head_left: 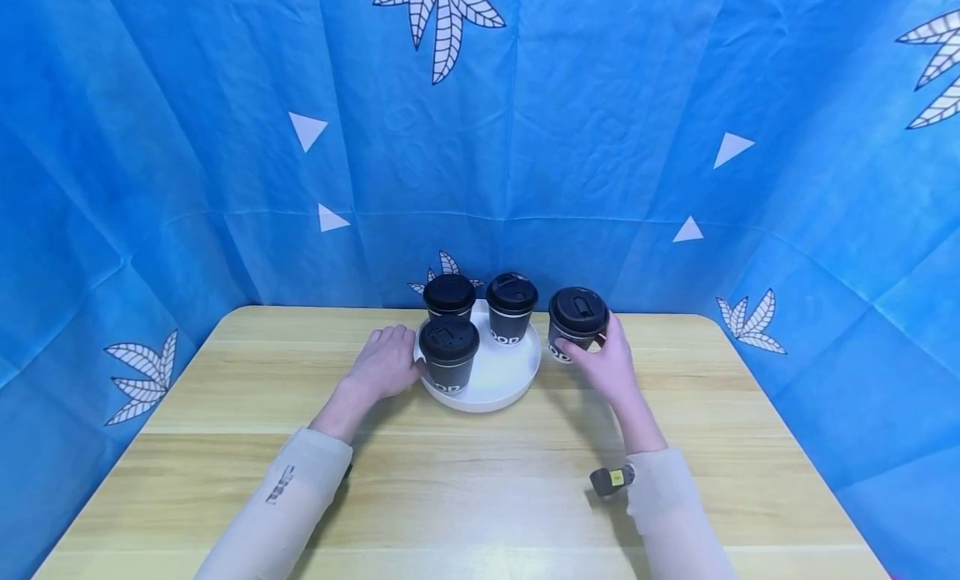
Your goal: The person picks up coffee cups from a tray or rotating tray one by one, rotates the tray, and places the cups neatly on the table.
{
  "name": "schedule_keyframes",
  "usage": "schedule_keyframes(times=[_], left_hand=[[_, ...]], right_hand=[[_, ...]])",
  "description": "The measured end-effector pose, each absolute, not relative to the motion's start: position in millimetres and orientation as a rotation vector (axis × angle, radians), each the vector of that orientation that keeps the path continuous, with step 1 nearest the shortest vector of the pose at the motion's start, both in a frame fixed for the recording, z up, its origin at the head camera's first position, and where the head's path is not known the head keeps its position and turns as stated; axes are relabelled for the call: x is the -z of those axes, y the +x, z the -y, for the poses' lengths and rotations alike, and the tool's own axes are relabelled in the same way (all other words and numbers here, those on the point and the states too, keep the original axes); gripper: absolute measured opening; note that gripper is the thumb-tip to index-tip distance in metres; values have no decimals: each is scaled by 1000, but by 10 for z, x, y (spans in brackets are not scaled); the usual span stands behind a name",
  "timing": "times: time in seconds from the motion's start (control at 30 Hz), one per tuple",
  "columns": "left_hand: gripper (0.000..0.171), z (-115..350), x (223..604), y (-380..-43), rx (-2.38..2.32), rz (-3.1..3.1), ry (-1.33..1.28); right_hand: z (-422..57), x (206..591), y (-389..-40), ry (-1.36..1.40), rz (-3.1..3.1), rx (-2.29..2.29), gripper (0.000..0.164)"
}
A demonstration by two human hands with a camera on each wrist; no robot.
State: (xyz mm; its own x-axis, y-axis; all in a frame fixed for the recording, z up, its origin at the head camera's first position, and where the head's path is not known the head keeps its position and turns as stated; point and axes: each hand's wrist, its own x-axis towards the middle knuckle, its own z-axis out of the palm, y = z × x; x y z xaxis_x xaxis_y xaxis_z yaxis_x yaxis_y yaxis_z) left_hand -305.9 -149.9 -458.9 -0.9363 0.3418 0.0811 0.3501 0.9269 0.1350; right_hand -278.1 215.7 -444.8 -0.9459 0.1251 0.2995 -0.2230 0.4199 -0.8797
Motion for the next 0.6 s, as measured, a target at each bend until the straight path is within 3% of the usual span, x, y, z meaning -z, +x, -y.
schedule_keyframes(times=[0.6], left_hand=[[48,1498,4584,-3059,237,3023,-552]], right_hand=[[-2359,4490,-2830,24,2330,-1509,84]])
